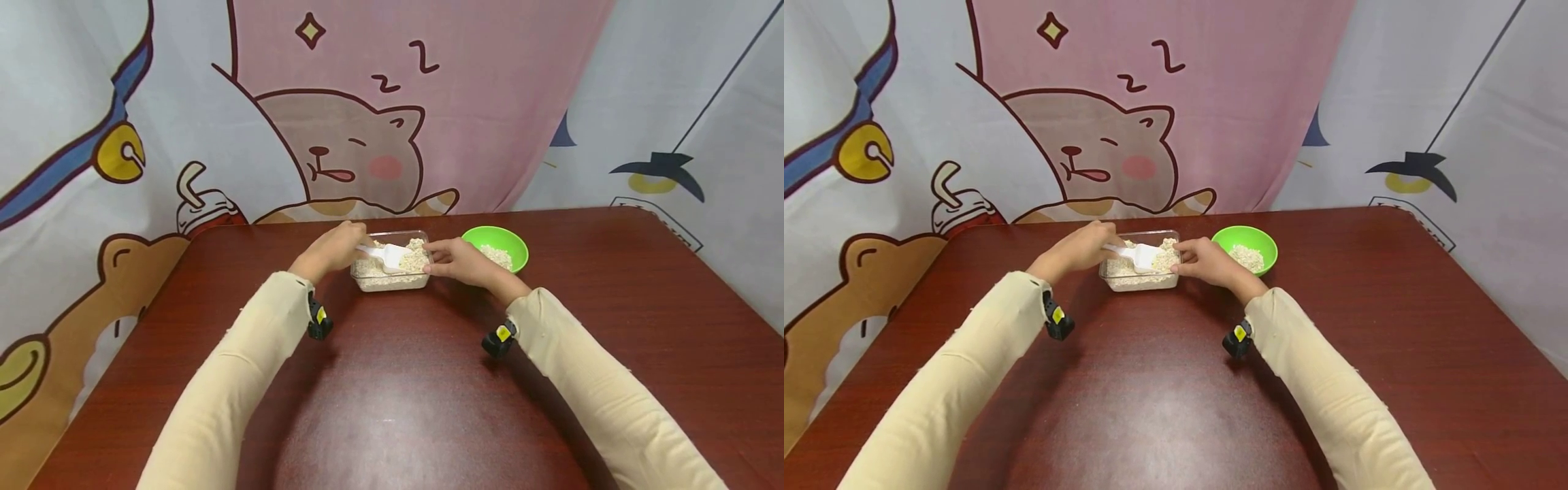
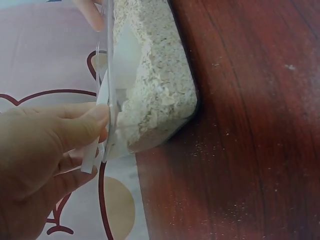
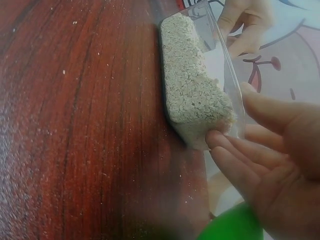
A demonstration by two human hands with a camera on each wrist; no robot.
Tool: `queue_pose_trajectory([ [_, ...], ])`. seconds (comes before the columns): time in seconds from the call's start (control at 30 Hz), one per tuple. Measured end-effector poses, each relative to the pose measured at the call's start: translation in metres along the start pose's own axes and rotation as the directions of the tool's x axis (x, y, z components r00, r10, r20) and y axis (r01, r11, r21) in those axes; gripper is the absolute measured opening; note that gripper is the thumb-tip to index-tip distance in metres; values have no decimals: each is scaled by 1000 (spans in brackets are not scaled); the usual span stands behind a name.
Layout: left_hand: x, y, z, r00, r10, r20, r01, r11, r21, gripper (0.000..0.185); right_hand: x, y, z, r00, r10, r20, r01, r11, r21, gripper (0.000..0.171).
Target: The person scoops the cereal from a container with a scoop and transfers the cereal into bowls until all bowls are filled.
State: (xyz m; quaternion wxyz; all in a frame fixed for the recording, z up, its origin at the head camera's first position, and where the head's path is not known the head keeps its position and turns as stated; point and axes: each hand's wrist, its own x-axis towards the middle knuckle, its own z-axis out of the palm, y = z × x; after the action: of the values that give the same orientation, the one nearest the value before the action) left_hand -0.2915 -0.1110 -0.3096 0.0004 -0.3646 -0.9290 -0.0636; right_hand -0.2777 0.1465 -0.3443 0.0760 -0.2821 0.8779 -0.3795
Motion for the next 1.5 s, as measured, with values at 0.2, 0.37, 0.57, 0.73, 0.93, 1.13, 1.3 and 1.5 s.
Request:
queue_pose_trajectory([
  [0.2, -1, -3, 5, 1000, 12, -18, -12, 1000, -8, 22, 1, -2, 0, 1000, 4, -4, -4, 1000, -14, 51],
  [0.37, -4, -5, 8, 997, 38, -62, -40, 999, -21, 18, 0, -3, -1, 1000, -2, -11, 2, 1000, -21, 51],
  [0.57, -8, -5, 8, 996, 12, -92, -18, 998, -57, 20, 1, -5, 0, 1000, 4, -4, -4, 1000, -19, 51],
  [0.73, -14, -7, 6, 992, -14, -123, 3, 996, -87, 21, 0, -7, 1, 1000, 9, 2, -9, 1000, -13, 51],
  [0.93, -21, -12, 4, 986, -20, -167, 0, 993, -117, 22, 0, -6, 1, 1000, -10, -6, 9, 1000, -23, 50],
  [1.13, -25, -18, 6, 979, -23, -204, -5, 991, -135, 23, -1, -4, 2, 1000, -3, 2, 3, 1000, -19, 52],
  [1.3, -27, -21, 6, 973, -25, -231, -10, 989, -150, 22, -2, -5, 1, 1000, 3, 4, -3, 1000, -1, 52],
  [1.5, -30, -23, 5, 964, -39, -262, -6, 986, -165, 20, -3, -6, 0, 1000, 1, 3, -1, 1000, 5, 53],
])
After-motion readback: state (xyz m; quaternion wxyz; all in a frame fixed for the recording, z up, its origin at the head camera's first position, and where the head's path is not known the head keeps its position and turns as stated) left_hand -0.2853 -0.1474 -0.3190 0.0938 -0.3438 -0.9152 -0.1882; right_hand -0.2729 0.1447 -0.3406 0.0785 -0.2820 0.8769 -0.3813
